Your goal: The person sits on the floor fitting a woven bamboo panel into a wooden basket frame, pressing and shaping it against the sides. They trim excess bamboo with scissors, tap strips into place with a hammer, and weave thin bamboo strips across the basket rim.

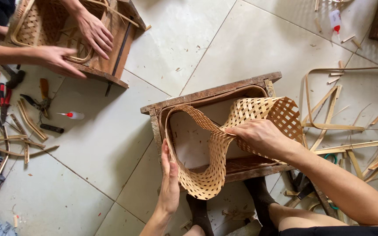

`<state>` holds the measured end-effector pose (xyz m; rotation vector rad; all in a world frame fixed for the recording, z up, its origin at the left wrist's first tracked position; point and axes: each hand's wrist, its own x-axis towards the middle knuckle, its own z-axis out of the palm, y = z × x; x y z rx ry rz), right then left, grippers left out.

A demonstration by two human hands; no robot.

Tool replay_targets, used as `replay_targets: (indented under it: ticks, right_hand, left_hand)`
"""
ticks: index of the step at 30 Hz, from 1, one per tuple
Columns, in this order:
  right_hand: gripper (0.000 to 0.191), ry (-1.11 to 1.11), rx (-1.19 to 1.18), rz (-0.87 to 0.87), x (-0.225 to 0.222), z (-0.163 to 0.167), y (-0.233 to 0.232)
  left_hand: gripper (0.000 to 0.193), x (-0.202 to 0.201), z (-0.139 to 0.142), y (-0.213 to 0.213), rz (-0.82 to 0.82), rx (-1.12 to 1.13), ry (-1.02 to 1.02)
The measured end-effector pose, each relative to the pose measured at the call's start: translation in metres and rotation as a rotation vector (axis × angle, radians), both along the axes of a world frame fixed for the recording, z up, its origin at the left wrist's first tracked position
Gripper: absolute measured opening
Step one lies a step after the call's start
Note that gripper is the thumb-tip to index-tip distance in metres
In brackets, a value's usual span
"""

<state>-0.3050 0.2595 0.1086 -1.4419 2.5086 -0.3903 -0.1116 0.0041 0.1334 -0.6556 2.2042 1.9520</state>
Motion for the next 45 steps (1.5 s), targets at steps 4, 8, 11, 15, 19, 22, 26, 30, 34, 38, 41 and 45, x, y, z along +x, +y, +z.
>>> replay_targets:
  ticks: [4, 8, 11, 15, 19, 22, 26, 30, 34, 38, 41, 45]
  right_hand:
    - [0.037, 0.092, -0.028, -0.004, 0.008, -0.029, -0.01]
    - [0.01, 0.038, 0.342, -0.016, 0.019, -0.063, -0.043]
    - [0.007, 0.101, 0.409, -0.009, 0.023, -0.08, -0.059]
    - [0.008, 0.216, 0.283, -0.013, 0.024, -0.088, -0.065]
    - [0.004, 0.145, 0.321, -0.006, 0.023, -0.09, -0.065]
    - [0.004, 0.184, 0.325, -0.007, 0.018, -0.092, -0.066]
    - [0.007, 0.176, 0.411, 0.007, 0.019, -0.102, -0.072]
    - [0.014, 0.259, 0.348, 0.031, 0.031, -0.114, -0.082]
    - [0.023, 0.311, 0.31, 0.032, 0.034, -0.119, -0.086]
    - [0.022, 0.269, 0.295, 0.011, 0.029, -0.108, -0.084]
    - [0.021, 0.251, 0.293, 0.009, 0.03, -0.093, -0.082]
    - [0.02, 0.179, 0.342, 0.038, 0.031, -0.068, -0.08]
  left_hand:
    - [0.09, -0.009, -0.038, 0.004, 0.124, 0.136, -0.039]
    - [0.092, -0.033, -0.089, -0.01, 0.167, 0.288, -0.139]
    - [0.092, -0.045, -0.123, -0.022, 0.234, 0.329, -0.319]
    - [0.096, -0.045, -0.156, -0.024, 0.253, 0.188, -0.349]
    - [0.101, -0.039, -0.172, -0.025, 0.246, 0.169, -0.319]
    - [0.102, -0.035, -0.175, -0.027, 0.253, 0.18, -0.364]
    - [0.104, -0.044, -0.163, -0.024, 0.249, 0.131, -0.375]
    - [0.104, -0.061, -0.124, -0.022, 0.086, 0.038, -0.583]
    - [0.101, -0.064, -0.075, -0.019, -0.243, -0.396, -0.247]
    - [0.098, -0.08, -0.061, 0.002, -0.477, -0.752, -0.215]
    - [0.052, -0.088, -0.069, 0.015, -0.294, -0.644, -0.08]
    - [0.02, -0.087, -0.086, 0.015, -0.176, -0.629, 0.332]
